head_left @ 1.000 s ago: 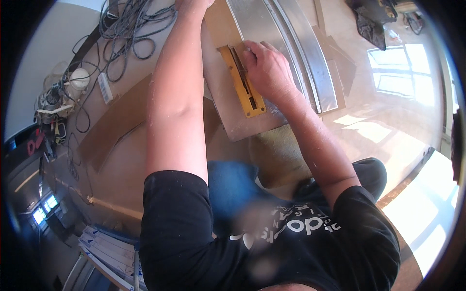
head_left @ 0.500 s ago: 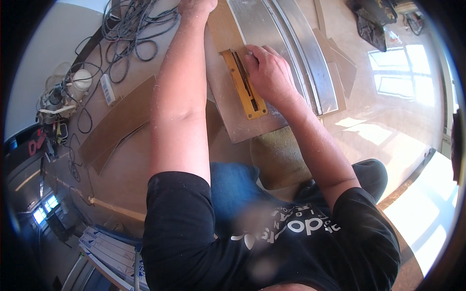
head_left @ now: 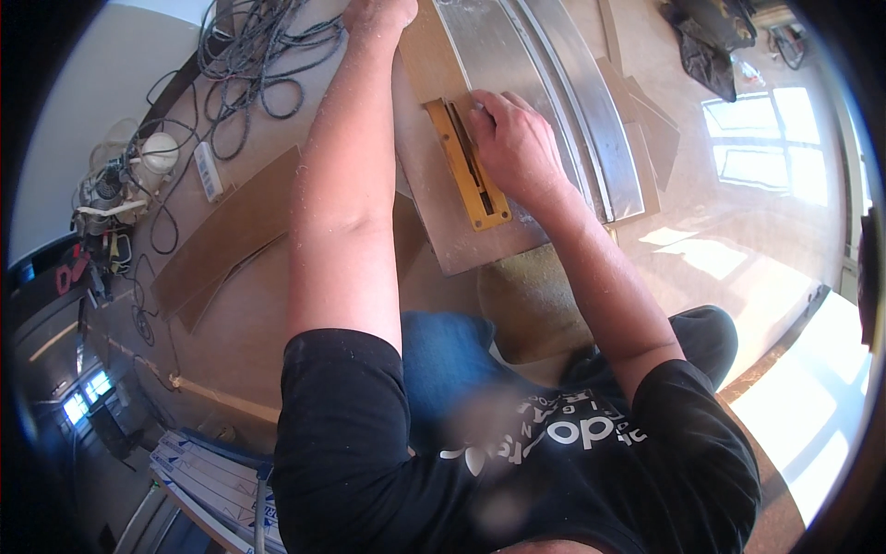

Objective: The person cuts a piece of trim using a table saw, then applies adhesive and fits the piece along the base of a wall.

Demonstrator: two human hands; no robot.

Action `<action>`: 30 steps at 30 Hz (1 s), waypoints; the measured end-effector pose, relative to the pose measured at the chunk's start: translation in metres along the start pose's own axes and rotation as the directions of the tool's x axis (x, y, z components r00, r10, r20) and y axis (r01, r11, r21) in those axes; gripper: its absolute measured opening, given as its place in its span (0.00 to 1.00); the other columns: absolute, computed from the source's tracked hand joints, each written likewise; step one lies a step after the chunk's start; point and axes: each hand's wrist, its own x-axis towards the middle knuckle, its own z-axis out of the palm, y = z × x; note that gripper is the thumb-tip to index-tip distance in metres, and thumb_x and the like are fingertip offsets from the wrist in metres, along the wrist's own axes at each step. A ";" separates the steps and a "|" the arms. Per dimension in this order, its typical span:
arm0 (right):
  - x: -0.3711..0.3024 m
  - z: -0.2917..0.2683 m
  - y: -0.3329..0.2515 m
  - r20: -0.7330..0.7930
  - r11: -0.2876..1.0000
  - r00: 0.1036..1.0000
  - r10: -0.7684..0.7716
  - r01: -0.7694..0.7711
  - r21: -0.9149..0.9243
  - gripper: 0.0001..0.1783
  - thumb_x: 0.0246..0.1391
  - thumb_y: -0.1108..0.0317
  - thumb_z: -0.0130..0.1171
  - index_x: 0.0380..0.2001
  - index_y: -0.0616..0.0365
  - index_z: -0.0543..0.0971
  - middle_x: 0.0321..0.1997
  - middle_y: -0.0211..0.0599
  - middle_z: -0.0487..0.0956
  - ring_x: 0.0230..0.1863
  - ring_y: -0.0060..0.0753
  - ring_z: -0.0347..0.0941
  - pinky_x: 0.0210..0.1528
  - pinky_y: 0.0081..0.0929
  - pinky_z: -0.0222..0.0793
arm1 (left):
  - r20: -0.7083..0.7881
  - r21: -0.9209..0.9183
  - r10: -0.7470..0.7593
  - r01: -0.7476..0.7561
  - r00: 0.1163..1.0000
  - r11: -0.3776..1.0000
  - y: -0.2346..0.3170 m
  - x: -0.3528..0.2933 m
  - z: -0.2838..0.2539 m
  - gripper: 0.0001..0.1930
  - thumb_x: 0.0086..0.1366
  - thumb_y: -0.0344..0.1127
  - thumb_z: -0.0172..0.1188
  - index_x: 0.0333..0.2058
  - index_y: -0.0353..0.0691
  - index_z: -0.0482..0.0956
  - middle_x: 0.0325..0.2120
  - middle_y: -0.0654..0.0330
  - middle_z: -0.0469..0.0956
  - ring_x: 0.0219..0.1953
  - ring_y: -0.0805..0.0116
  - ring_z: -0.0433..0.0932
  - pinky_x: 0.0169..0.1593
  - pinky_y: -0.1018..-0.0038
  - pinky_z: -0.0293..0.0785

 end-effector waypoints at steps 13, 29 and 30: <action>-0.001 -0.004 0.009 -0.009 0.999 1.000 0.014 -0.013 0.046 0.16 0.67 0.63 0.51 0.49 0.61 0.80 0.44 0.54 0.81 0.48 0.59 0.78 0.54 0.49 0.73 | 0.056 -0.050 -0.090 0.093 0.994 0.994 0.016 -0.007 0.001 0.24 0.71 0.40 0.44 0.51 0.27 0.80 0.53 0.32 0.78 0.59 0.40 0.78 0.62 0.52 0.75; -0.043 -0.088 -0.052 -0.115 0.983 0.993 0.022 -0.001 0.185 0.15 0.64 0.71 0.53 0.51 0.62 0.81 0.44 0.55 0.82 0.47 0.57 0.79 0.52 0.43 0.75 | -0.206 -0.555 0.016 -0.131 0.978 0.822 0.042 -0.007 -0.046 0.23 0.72 0.44 0.52 0.48 0.24 0.78 0.46 0.33 0.81 0.52 0.40 0.80 0.55 0.54 0.76; -0.049 -0.091 -0.068 -0.127 0.972 0.992 0.023 0.008 0.236 0.16 0.64 0.71 0.53 0.51 0.63 0.81 0.45 0.54 0.82 0.47 0.56 0.80 0.51 0.42 0.75 | -0.314 -0.525 0.008 -0.180 0.949 0.832 0.031 0.002 -0.058 0.26 0.75 0.46 0.45 0.51 0.22 0.75 0.49 0.28 0.78 0.55 0.35 0.78 0.59 0.52 0.74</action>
